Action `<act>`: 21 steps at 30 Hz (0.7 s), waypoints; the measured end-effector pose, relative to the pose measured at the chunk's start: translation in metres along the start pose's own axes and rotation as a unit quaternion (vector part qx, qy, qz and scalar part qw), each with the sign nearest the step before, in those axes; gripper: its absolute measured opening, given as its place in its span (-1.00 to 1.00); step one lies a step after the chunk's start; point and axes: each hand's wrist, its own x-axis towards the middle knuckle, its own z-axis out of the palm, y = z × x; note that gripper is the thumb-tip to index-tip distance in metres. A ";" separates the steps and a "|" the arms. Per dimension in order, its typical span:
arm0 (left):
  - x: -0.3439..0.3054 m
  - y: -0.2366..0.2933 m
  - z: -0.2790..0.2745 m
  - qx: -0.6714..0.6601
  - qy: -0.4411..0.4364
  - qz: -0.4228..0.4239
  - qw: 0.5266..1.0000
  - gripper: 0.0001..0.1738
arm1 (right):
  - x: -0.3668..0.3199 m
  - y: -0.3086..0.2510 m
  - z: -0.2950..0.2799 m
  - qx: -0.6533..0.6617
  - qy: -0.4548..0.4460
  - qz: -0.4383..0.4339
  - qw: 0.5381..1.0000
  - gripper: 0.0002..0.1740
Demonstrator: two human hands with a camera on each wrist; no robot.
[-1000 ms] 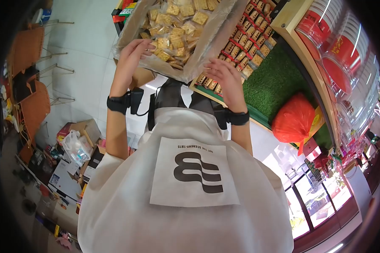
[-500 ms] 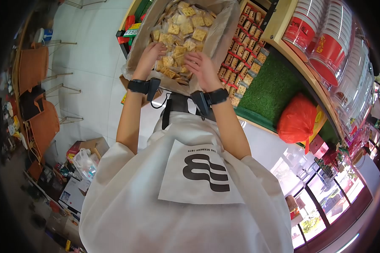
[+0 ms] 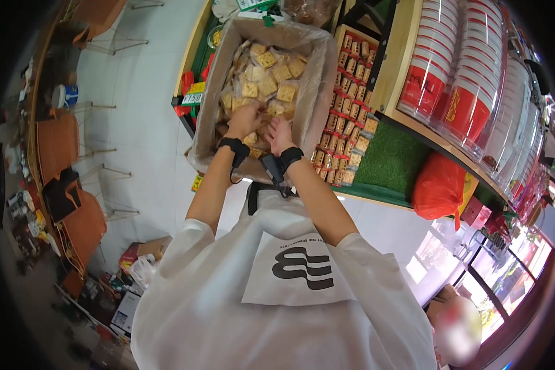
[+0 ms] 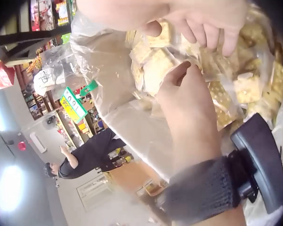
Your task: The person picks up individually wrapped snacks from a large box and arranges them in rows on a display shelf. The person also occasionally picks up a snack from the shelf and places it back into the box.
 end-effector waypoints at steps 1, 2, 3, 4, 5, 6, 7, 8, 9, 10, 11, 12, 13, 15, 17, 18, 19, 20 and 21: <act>0.002 0.001 0.002 0.027 -0.007 -0.008 1.000 -0.74 | 0.005 -0.002 -0.001 -0.017 -0.009 -0.004 1.000 -0.25; 0.002 0.002 0.005 0.052 -0.014 -0.016 0.998 -0.75 | 0.011 -0.003 -0.001 -0.015 -0.002 -0.011 1.000 -0.24; 0.001 0.007 0.004 0.080 -0.016 -0.018 0.996 -0.77 | 0.014 -0.003 0.000 -0.014 0.006 -0.016 1.000 -0.23; 0.000 0.011 0.002 0.086 -0.003 -0.001 0.996 -0.78 | 0.016 -0.003 0.000 -0.016 0.013 -0.020 1.000 -0.22; 0.000 0.015 0.000 0.093 0.011 0.016 0.995 -0.79 | 0.018 -0.005 -0.001 -0.027 0.018 0.004 0.999 -0.20; 0.001 0.016 -0.002 0.101 0.026 0.034 0.994 -0.80 | 0.020 -0.007 -0.003 -0.037 0.022 0.027 0.999 -0.19; 0.003 0.018 -0.003 0.110 0.002 0.023 0.994 -0.76 | 0.022 -0.009 -0.005 -0.046 0.026 0.050 0.997 -0.17; 0.005 0.020 -0.003 0.120 -0.022 0.011 0.993 -0.71 | 0.025 -0.011 -0.006 -0.049 0.022 0.057 0.997 -0.16; 0.006 0.020 -0.002 0.130 -0.046 -0.001 0.990 -0.66 | 0.028 -0.011 -0.008 -0.052 0.019 0.063 0.996 -0.15; 0.007 0.018 -0.001 0.131 -0.039 0.012 0.991 -0.66 | 0.031 -0.012 -0.008 -0.056 0.014 0.070 0.996 -0.13; 0.007 0.017 -0.001 0.133 -0.032 0.024 0.990 -0.65 | 0.035 -0.012 -0.008 -0.064 0.021 0.077 0.995 -0.13; 0.008 0.016 -0.001 0.136 -0.026 0.037 0.990 -0.64 | 0.034 -0.014 -0.004 -0.072 0.028 0.082 0.994 -0.12; 0.008 0.015 0.000 0.146 -0.035 0.034 0.988 -0.62 | 0.034 -0.016 -0.001 -0.080 0.035 0.088 0.992 -0.12; 0.004 0.016 0.001 0.158 -0.024 0.041 0.986 -0.60 | 0.036 -0.019 0.005 -0.088 0.037 0.103 0.990 -0.13; 0.000 0.019 0.001 0.173 -0.013 0.043 0.984 -0.59 | 0.038 -0.020 0.008 -0.091 0.046 0.121 0.987 -0.15; -0.001 0.016 0.002 0.186 -0.027 0.037 0.982 -0.60 | 0.039 -0.021 0.009 -0.090 0.054 0.130 0.986 -0.17; -0.003 0.014 0.004 0.198 -0.040 0.030 0.979 -0.61 | 0.039 -0.021 0.009 -0.091 0.062 0.140 0.984 -0.19; -0.005 0.012 0.005 0.210 -0.052 0.022 0.976 -0.63 | 0.038 -0.019 0.009 -0.096 0.059 0.131 0.985 -0.21; -0.005 0.015 0.001 0.204 -0.053 0.024 0.977 -0.64 | 0.033 -0.019 0.010 -0.101 0.055 0.120 0.986 -0.24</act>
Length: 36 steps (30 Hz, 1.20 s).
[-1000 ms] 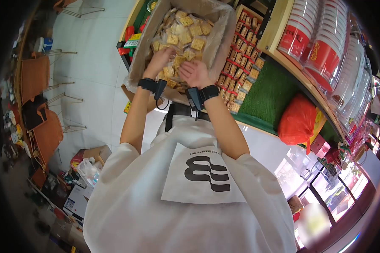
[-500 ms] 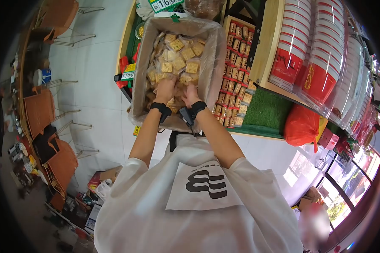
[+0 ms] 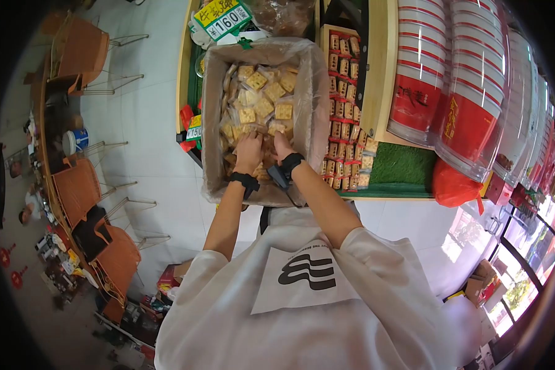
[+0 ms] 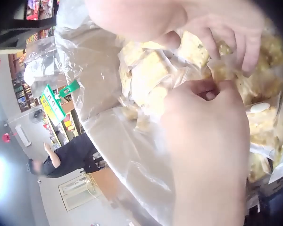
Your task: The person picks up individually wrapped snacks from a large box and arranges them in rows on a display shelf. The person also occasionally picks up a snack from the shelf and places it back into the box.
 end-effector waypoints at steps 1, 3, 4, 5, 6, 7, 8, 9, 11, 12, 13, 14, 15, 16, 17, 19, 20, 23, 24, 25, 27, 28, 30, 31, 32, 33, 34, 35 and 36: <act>-0.001 0.003 -0.010 -0.006 0.000 0.003 1.000 -0.66 | -0.002 0.001 0.001 -0.004 -0.002 -0.012 1.000 -0.26; -0.007 0.007 -0.024 -0.027 0.013 -0.007 1.000 -0.70 | -0.006 0.005 0.002 -0.030 0.003 -0.031 0.999 -0.33; -0.009 0.007 -0.029 -0.041 0.029 -0.020 0.999 -0.72 | -0.008 0.006 0.002 -0.042 0.005 -0.042 0.998 -0.36; -0.012 0.007 -0.035 -0.056 0.045 -0.033 0.997 -0.75 | -0.010 0.007 -0.001 -0.048 -0.012 -0.076 0.996 -0.40; -0.015 0.008 -0.044 -0.101 0.059 -0.056 0.992 -0.76 | -0.013 0.008 -0.004 -0.055 -0.030 -0.108 0.992 -0.44; -0.018 0.011 -0.054 -0.146 0.073 -0.080 0.983 -0.78 | -0.019 0.010 -0.006 -0.062 -0.048 -0.141 0.987 -0.48; -0.020 0.013 -0.064 -0.190 0.086 -0.103 0.973 -0.79 | -0.026 0.012 -0.008 -0.072 -0.035 -0.167 0.983 -0.56; -0.023 0.015 -0.071 -0.248 0.086 -0.130 0.956 -0.79 | -0.038 0.011 -0.010 -0.082 -0.022 -0.192 0.978 -0.63; -0.029 0.020 -0.083 -0.361 0.086 -0.181 0.911 -0.78 | -0.055 0.014 -0.014 -0.074 -0.012 -0.229 0.971 -0.71; -0.031 0.025 -0.089 -0.390 0.055 -0.203 0.896 -0.76 | -0.061 0.015 -0.017 -0.055 -0.017 -0.241 0.969 -0.71; -0.035 0.025 -0.085 -0.434 0.054 -0.196 0.878 -0.75 | -0.066 0.017 -0.020 -0.037 -0.022 -0.253 0.966 -0.71; -0.038 0.025 -0.077 -0.477 0.052 -0.189 0.857 -0.74 | -0.073 0.020 -0.024 -0.042 -0.018 -0.289 0.956 -0.70; -0.039 0.031 -0.078 -0.519 0.050 -0.180 0.834 -0.73 | -0.083 0.024 -0.028 -0.048 -0.013 -0.324 0.945 -0.69; -0.040 0.038 -0.079 -0.539 0.050 -0.187 0.820 -0.72 | -0.093 0.026 -0.033 -0.052 -0.007 -0.359 0.932 -0.68; -0.044 0.046 -0.079 -0.559 0.047 -0.193 0.805 -0.70 | -0.099 0.028 -0.039 -0.060 0.012 -0.398 0.915 -0.68; -0.050 0.070 -0.090 -0.581 0.045 -0.201 0.787 -0.67 | -0.111 0.034 -0.053 -0.071 0.054 -0.473 0.877 -0.68; -0.051 0.083 -0.095 -0.585 0.047 -0.200 0.785 -0.66 | -0.118 0.036 -0.061 -0.061 0.048 -0.488 0.869 -0.69; -0.050 0.122 -0.104 -0.572 0.040 -0.198 0.795 -0.64 | -0.138 0.037 -0.091 -0.033 0.045 -0.535 0.843 -0.72; -0.050 0.135 -0.104 -0.564 0.035 -0.198 0.801 -0.63 | -0.141 0.037 -0.102 -0.025 0.049 -0.547 0.835 -0.73; -0.051 0.150 -0.103 -0.572 0.043 -0.192 0.797 -0.65 | -0.145 0.039 -0.114 -0.018 0.053 -0.558 0.828 -0.74; -0.049 0.177 -0.101 -0.582 0.058 -0.177 0.791 -0.69 | -0.154 0.039 -0.139 -0.006 0.063 -0.567 0.822 -0.74; -0.044 0.191 -0.101 -0.590 0.052 -0.174 0.787 -0.69 | -0.158 0.035 -0.150 0.006 0.071 -0.573 0.816 -0.74; -0.042 0.215 -0.096 -0.602 0.029 -0.175 0.779 -0.69 | -0.165 0.030 -0.177 0.059 0.052 -0.556 0.827 -0.74; -0.043 0.223 -0.093 -0.610 0.008 -0.179 0.772 -0.70 | -0.170 0.032 -0.191 0.088 0.043 -0.542 0.835 -0.74; -0.040 0.232 -0.087 -0.618 -0.013 -0.182 0.765 -0.70 | -0.173 0.031 -0.206 0.075 0.068 -0.553 0.827 -0.74; -0.032 0.244 -0.081 -0.627 -0.033 -0.184 0.757 -0.69 | -0.174 0.030 -0.221 0.094 0.073 -0.548 0.828 -0.75; -0.025 0.257 -0.075 -0.625 -0.042 -0.170 0.760 -0.71 | -0.173 0.030 -0.236 0.112 0.077 -0.542 0.829 -0.75; -0.020 0.270 -0.070 -0.624 -0.051 -0.158 0.763 -0.72 | -0.173 0.031 -0.249 0.130 0.079 -0.535 0.831 -0.76; -0.015 0.283 -0.065 -0.622 -0.059 -0.149 0.766 -0.72 | -0.174 0.029 -0.263 0.157 0.086 -0.549 0.817 -0.75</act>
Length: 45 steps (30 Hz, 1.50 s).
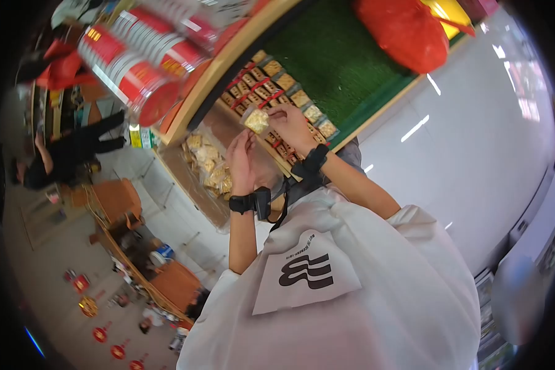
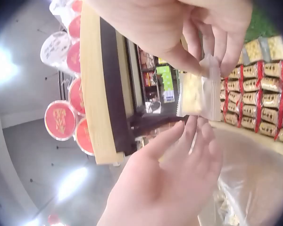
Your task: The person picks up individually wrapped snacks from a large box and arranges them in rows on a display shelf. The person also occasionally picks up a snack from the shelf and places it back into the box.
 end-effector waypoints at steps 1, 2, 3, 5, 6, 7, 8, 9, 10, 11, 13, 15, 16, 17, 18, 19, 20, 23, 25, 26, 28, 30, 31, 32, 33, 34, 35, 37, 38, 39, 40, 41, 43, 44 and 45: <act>0.005 0.001 0.016 0.009 -0.007 -0.008 1.000 -0.73 | 0.006 0.001 -0.012 0.022 0.018 0.001 1.000 -0.76; 0.011 0.003 0.033 0.018 -0.011 -0.016 1.000 -0.73 | 0.013 0.003 -0.024 0.043 0.035 0.004 0.998 -0.76; 0.016 0.003 0.048 0.026 -0.014 -0.026 0.999 -0.74 | 0.021 0.007 -0.035 0.064 0.051 0.007 0.997 -0.77; 0.035 0.000 0.069 0.060 -0.038 -0.044 0.996 -0.68 | 0.042 0.019 -0.056 0.026 0.087 -0.020 0.996 -0.79; 0.048 -0.004 0.078 0.072 -0.040 -0.052 0.995 -0.67 | 0.052 0.024 -0.065 0.027 0.096 -0.013 0.995 -0.80; 0.056 -0.006 0.091 0.084 -0.040 -0.060 0.994 -0.66 | 0.061 0.028 -0.072 0.028 0.104 -0.004 0.994 -0.80; 0.063 -0.006 0.103 0.094 -0.047 -0.060 0.993 -0.63 | 0.071 0.032 -0.079 0.026 0.118 -0.002 0.993 -0.79; 0.071 -0.009 0.113 0.102 -0.038 -0.070 0.992 -0.62 | 0.084 0.034 -0.083 0.024 0.131 0.000 0.991 -0.78; 0.083 -0.011 0.121 0.112 -0.030 -0.077 0.990 -0.60 | 0.096 0.036 -0.084 0.024 0.142 0.000 0.990 -0.78; 0.100 -0.013 0.127 0.124 -0.022 -0.079 0.989 -0.58 | 0.109 0.039 -0.083 0.021 0.145 0.004 0.989 -0.77; 0.139 -0.024 0.129 0.139 -0.024 -0.078 0.987 -0.59 | 0.140 0.048 -0.084 0.018 0.159 0.004 0.987 -0.75; 0.170 -0.027 0.133 0.137 -0.017 -0.100 0.985 -0.63 | 0.172 0.056 -0.084 0.014 0.156 0.004 0.988 -0.72; 0.181 -0.025 0.141 0.129 -0.013 -0.116 0.985 -0.60 | 0.187 0.059 -0.082 0.017 0.157 -0.006 0.987 -0.72; 0.192 -0.023 0.149 0.129 -0.005 -0.127 0.984 -0.60 | 0.200 0.063 -0.081 0.019 0.157 -0.015 0.987 -0.72; 0.203 -0.020 0.153 0.127 0.007 -0.136 0.982 -0.59 | 0.213 0.067 -0.080 0.011 0.148 -0.015 0.989 -0.72; 0.216 -0.018 0.154 0.125 0.020 -0.144 0.982 -0.58 | 0.228 0.070 -0.078 0.003 0.136 -0.016 0.991 -0.71; 0.229 -0.018 0.151 0.134 0.007 -0.137 0.981 -0.59 | 0.239 0.075 -0.075 -0.005 0.124 -0.018 0.992 -0.70; 0.262 -0.018 0.136 0.145 -0.024 -0.116 0.982 -0.59 | 0.267 0.093 -0.063 -0.010 0.067 -0.031 0.997 -0.65; 0.279 -0.018 0.128 0.140 -0.044 -0.110 0.983 -0.58 | 0.280 0.101 -0.057 -0.024 0.041 -0.028 0.998 -0.62; 0.286 -0.018 0.125 0.139 -0.043 -0.109 0.983 -0.57 | 0.286 0.103 -0.054 -0.026 0.034 -0.030 0.999 -0.62; 0.304 -0.019 0.119 0.137 -0.045 -0.107 0.984 -0.55 | 0.298 0.108 -0.048 -0.041 0.025 -0.039 0.998 -0.61; 0.316 -0.017 0.116 0.160 -0.055 -0.088 0.982 -0.52 | 0.310 0.110 -0.041 -0.063 0.016 -0.052 0.997 -0.60; 0.319 -0.016 0.115 0.172 -0.060 -0.080 0.980 -0.50 | 0.315 0.110 -0.038 -0.083 0.017 -0.064 0.994 -0.60; 0.320 -0.016 0.114 0.171 -0.047 -0.084 0.981 -0.49 | 0.321 0.110 -0.035 -0.103 0.019 -0.076 0.992 -0.60; 0.323 -0.017 0.113 0.170 -0.031 -0.086 0.981 -0.50 | 0.324 0.108 -0.033 -0.123 0.020 -0.088 0.988 -0.60; 0.325 -0.019 0.112 0.170 -0.015 -0.088 0.981 -0.52 | 0.326 0.108 -0.032 -0.147 0.007 -0.081 0.986 -0.61; 0.327 -0.019 0.112 0.169 0.001 -0.090 0.982 -0.53 | 0.326 0.107 -0.031 -0.172 -0.006 -0.075 0.982 -0.61; 0.330 -0.018 0.107 0.159 -0.008 -0.104 0.982 -0.59 | 0.327 0.108 -0.029 -0.213 -0.021 -0.071 0.974 -0.62; 0.330 -0.018 0.105 0.153 -0.012 -0.111 0.982 -0.62 | 0.328 0.109 -0.028 -0.229 -0.023 -0.074 0.970 -0.62; 0.330 -0.018 0.100 0.158 -0.014 -0.112 0.981 -0.64 | 0.328 0.109 -0.027 -0.245 -0.026 -0.078 0.966 -0.62; 0.329 -0.018 0.097 0.163 -0.018 -0.112 0.980 -0.66 | 0.327 0.109 -0.026 -0.239 -0.022 -0.080 0.968 -0.62; 0.329 -0.018 0.094 0.167 -0.022 -0.112 0.979 -0.68 | 0.326 0.110 -0.027 -0.233 -0.017 -0.083 0.969 -0.62; 0.313 -0.013 0.101 0.175 -0.009 -0.094 0.980 -0.68 | 0.324 0.108 -0.029 -0.208 0.018 -0.088 0.974 -0.62; 0.301 -0.011 0.104 0.178 -0.002 -0.085 0.980 -0.68 | 0.322 0.106 -0.032 -0.187 0.047 -0.091 0.977 -0.62; 0.290 -0.009 0.102 0.168 -0.017 -0.084 0.982 -0.66 | 0.318 0.104 -0.033 -0.165 0.076 -0.093 0.979 -0.61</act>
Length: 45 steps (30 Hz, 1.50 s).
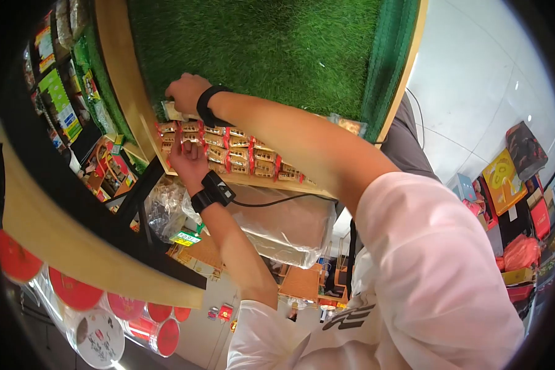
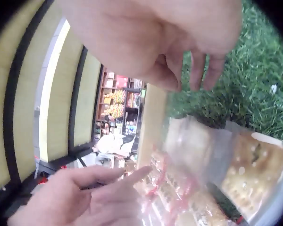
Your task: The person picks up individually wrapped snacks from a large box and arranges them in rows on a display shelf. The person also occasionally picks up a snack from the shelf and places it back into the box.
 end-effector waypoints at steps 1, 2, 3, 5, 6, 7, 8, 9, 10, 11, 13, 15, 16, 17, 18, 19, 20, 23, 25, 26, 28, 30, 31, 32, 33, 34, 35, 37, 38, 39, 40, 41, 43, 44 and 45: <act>-0.011 0.000 -0.004 -0.009 -0.016 0.003 1.000 -0.63 | -0.006 -0.007 -0.010 0.020 -0.001 0.000 1.000 -0.61; -0.023 0.001 -0.009 -0.018 -0.031 0.007 0.999 -0.61 | -0.013 -0.014 -0.023 0.039 -0.004 -0.001 0.999 -0.61; -0.035 -0.001 -0.016 -0.050 -0.046 0.007 0.998 -0.61 | -0.023 -0.021 -0.036 0.056 -0.008 -0.006 0.998 -0.61; -0.068 0.001 -0.022 -0.060 -0.060 0.000 0.996 -0.61 | -0.046 -0.036 -0.057 0.082 -0.005 0.004 0.997 -0.60; -0.087 0.002 -0.025 -0.064 -0.069 -0.002 0.996 -0.61 | -0.061 -0.044 -0.070 0.094 -0.002 0.008 0.996 -0.60; -0.106 0.005 -0.028 -0.085 -0.088 -0.041 0.992 -0.57 | -0.081 -0.055 -0.087 0.108 0.006 0.016 0.994 -0.60; -0.126 0.002 -0.033 -0.098 -0.091 -0.048 0.990 -0.55 | -0.104 -0.064 -0.103 0.124 0.012 0.022 0.992 -0.59; -0.147 -0.002 -0.039 -0.109 -0.092 -0.053 0.988 -0.54 | -0.125 -0.064 -0.112 0.122 0.024 0.017 0.992 -0.59; -0.169 -0.007 -0.049 -0.122 -0.090 -0.058 0.987 -0.52 | -0.148 -0.063 -0.119 0.122 0.032 0.011 0.992 -0.59; -0.193 -0.010 -0.056 -0.106 -0.088 -0.057 0.989 -0.51 | -0.175 -0.063 -0.125 0.122 0.045 0.011 0.992 -0.59; -0.234 -0.018 -0.065 -0.080 -0.091 -0.056 0.991 -0.50 | -0.232 -0.080 -0.142 0.126 0.053 0.033 0.990 -0.60; -0.269 -0.027 -0.083 -0.081 -0.115 -0.058 0.988 -0.51 | -0.290 -0.099 -0.151 0.132 0.043 0.082 0.987 -0.62; -0.285 -0.033 -0.096 -0.082 -0.126 -0.062 0.987 -0.51 | -0.315 -0.102 -0.149 0.131 0.035 0.111 0.985 -0.63; -0.296 -0.041 -0.112 -0.060 -0.138 -0.045 0.988 -0.53 | -0.337 -0.113 -0.148 0.133 0.015 0.142 0.981 -0.63; -0.306 -0.048 -0.129 -0.050 -0.137 -0.030 0.989 -0.53 | -0.358 -0.122 -0.147 0.134 -0.006 0.175 0.975 -0.64; -0.313 -0.054 -0.148 -0.040 -0.133 -0.016 0.990 -0.54 | -0.375 -0.124 -0.136 0.136 0.004 0.127 0.982 -0.65; -0.319 -0.061 -0.166 -0.031 -0.127 -0.003 0.991 -0.54 | -0.392 -0.128 -0.128 0.169 -0.021 0.160 0.972 -0.66; -0.326 -0.084 -0.220 -0.049 -0.056 0.012 0.997 -0.60 | -0.420 -0.156 -0.095 0.186 -0.091 0.144 0.968 -0.68; -0.328 -0.099 -0.252 -0.084 -0.020 0.003 0.996 -0.63 | -0.425 -0.171 -0.068 0.168 -0.134 0.099 0.972 -0.69; -0.330 -0.106 -0.265 -0.093 0.006 0.004 0.996 -0.64 | -0.425 -0.179 -0.056 0.168 -0.174 0.113 0.964 -0.68; -0.332 -0.123 -0.288 -0.109 0.059 0.004 0.992 -0.66 | -0.424 -0.198 -0.030 0.167 -0.252 0.145 0.942 -0.67; -0.338 -0.140 -0.302 -0.132 0.070 0.027 0.988 -0.62 | -0.418 -0.219 -0.008 0.079 -0.294 0.140 0.942 -0.66; -0.339 -0.149 -0.306 -0.163 0.077 0.038 0.983 -0.65 | -0.414 -0.221 0.005 0.049 -0.311 0.144 0.938 -0.66; -0.341 -0.158 -0.309 -0.194 0.086 0.049 0.976 -0.67 | -0.411 -0.220 0.016 0.018 -0.330 0.149 0.932 -0.65; -0.342 -0.168 -0.309 -0.225 0.078 0.051 0.970 -0.66 | -0.411 -0.214 0.029 0.033 -0.335 0.142 0.931 -0.63; -0.348 -0.174 -0.309 -0.213 0.070 0.052 0.973 -0.63 | -0.411 -0.202 0.042 0.058 -0.328 0.150 0.931 -0.63; -0.354 -0.179 -0.308 -0.201 0.063 0.055 0.976 -0.61 | -0.410 -0.187 0.055 0.083 -0.321 0.158 0.930 -0.62; -0.366 -0.190 -0.312 -0.201 0.056 0.053 0.977 -0.58 | -0.407 -0.175 0.070 0.094 -0.327 0.180 0.923 -0.58; -0.373 -0.197 -0.317 -0.196 0.069 0.061 0.976 -0.58 | -0.408 -0.172 0.075 0.089 -0.334 0.201 0.917 -0.59; -0.380 -0.201 -0.324 -0.189 0.079 0.069 0.976 -0.59 | -0.408 -0.174 0.079 0.084 -0.337 0.222 0.911 -0.59; -0.388 -0.204 -0.330 -0.181 0.087 0.075 0.977 -0.59 | -0.408 -0.173 0.081 0.078 -0.338 0.243 0.906 -0.59; -0.398 -0.205 -0.338 -0.155 0.116 0.072 0.978 -0.61 | -0.406 -0.168 0.084 0.068 -0.355 0.279 0.890 -0.60; -0.413 -0.214 -0.351 -0.116 0.159 0.084 0.977 -0.60 | -0.403 -0.151 0.084 0.048 -0.357 0.291 0.886 -0.60; -0.419 -0.219 -0.355 -0.094 0.179 0.089 0.975 -0.60 | -0.404 -0.143 0.084 0.039 -0.357 0.298 0.885 -0.60; -0.424 -0.221 -0.355 -0.101 0.188 0.092 0.973 -0.58 | -0.402 -0.155 0.084 -0.022 -0.380 0.316 0.869 -0.59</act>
